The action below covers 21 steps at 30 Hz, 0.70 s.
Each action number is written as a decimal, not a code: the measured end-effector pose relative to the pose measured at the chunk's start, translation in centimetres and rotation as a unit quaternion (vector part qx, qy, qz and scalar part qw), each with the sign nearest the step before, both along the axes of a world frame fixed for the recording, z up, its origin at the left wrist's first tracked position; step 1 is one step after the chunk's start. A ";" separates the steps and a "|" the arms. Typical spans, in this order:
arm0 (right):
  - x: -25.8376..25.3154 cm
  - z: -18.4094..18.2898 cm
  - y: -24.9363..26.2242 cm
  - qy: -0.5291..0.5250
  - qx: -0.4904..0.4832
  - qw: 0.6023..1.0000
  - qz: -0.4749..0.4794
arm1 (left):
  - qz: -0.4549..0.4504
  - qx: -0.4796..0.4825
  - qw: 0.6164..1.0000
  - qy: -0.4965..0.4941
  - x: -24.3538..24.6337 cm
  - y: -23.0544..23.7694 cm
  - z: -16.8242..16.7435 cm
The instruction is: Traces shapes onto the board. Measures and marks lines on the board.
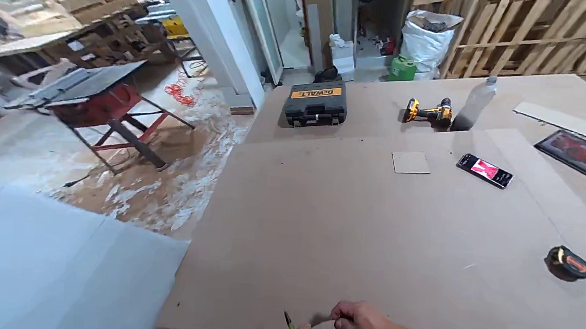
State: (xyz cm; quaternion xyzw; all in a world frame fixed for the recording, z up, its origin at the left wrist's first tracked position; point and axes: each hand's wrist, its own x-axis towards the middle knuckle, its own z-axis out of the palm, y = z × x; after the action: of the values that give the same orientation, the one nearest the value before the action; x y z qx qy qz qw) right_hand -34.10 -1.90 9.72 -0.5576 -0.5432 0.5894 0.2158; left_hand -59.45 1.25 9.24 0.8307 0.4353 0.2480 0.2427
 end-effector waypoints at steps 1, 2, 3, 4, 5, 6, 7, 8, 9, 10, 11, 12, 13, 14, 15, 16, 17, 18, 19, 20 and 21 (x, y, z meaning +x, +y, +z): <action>-0.6 0.1 1.0 0.001 0.005 0.999 -0.051 | -0.027 0.020 0.999 0.004 -0.2 2.8 0.4; -1.2 0.3 1.9 -0.009 0.014 0.994 -0.105 | -0.049 0.033 0.998 0.008 -0.2 5.5 0.8; -1.5 0.4 2.8 -0.035 0.027 0.988 -0.151 | -0.059 0.045 0.997 0.012 -0.1 8.1 1.2; -1.8 0.4 3.8 -0.071 0.043 0.978 -0.193 | -0.059 0.059 0.996 0.017 0.2 10.9 1.3; -1.8 0.3 4.6 -0.108 0.058 0.965 -0.234 | -0.057 0.074 0.995 0.027 0.6 14.0 1.0; -1.7 0.1 5.2 -0.144 0.067 0.950 -0.269 | -0.058 0.080 0.994 0.040 1.2 17.3 0.5; -1.5 -0.4 5.5 -0.178 0.069 0.936 -0.297 | -0.062 0.082 0.993 0.053 2.0 20.6 -0.2; -1.3 -1.1 5.4 -0.210 0.066 0.923 -0.316 | -0.069 0.089 0.992 0.060 3.1 23.8 -1.1; -1.3 -1.9 5.1 -0.240 0.062 0.913 -0.325 | -0.074 0.087 0.991 0.065 4.4 26.6 -1.7; -1.5 -2.7 4.8 -0.267 0.058 0.906 -0.323 | -0.077 0.081 0.991 0.073 5.8 29.0 -2.4; -1.7 -3.6 4.5 -0.290 0.057 0.902 -0.315 | -0.077 0.071 0.991 0.080 7.3 31.1 -2.9; -2.1 -4.5 4.3 -0.309 0.064 0.899 -0.304 | -0.076 0.060 0.992 0.085 8.8 32.7 -3.6; -2.5 -5.5 4.3 -0.326 0.081 0.895 -0.295 | -0.073 0.049 0.992 0.092 10.2 34.0 -4.4; -3.0 -6.7 4.4 -0.346 0.109 0.887 -0.286 | -0.074 0.040 0.992 0.097 11.2 34.8 -5.1; -3.4 -7.9 4.8 -0.366 0.147 0.876 -0.278 | -0.079 0.043 0.991 0.096 12.1 35.5 -5.9; -3.6 -9.0 5.5 -0.383 0.176 0.867 -0.267 | -0.089 0.052 0.991 0.087 12.7 36.0 -6.7; -3.9 -9.7 6.2 -0.398 0.193 0.861 -0.252 | -0.103 0.070 0.989 0.074 12.9 36.2 -7.3; -3.9 -10.1 7.1 -0.410 0.201 0.857 -0.238 | -0.117 0.088 0.987 0.066 12.9 36.4 -7.7; -3.8 -10.2 8.2 -0.418 0.204 0.856 -0.226 | -0.129 0.104 0.984 0.063 12.9 36.7 -8.0; -3.7 -10.1 9.4 -0.418 0.206 0.857 -0.219 | -0.138 0.120 0.981 0.062 12.9 36.9 -8.2; -3.5 -10.1 10.6 -0.414 0.208 0.860 -0.213 | -0.142 0.129 0.979 0.063 12.9 37.0 -8.4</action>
State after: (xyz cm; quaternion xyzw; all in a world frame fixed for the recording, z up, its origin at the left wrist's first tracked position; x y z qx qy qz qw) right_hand -37.60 8.73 -0.37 -0.7943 -0.5607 0.1172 0.2026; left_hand -46.53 38.27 0.87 0.9224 0.2915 0.2121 0.1383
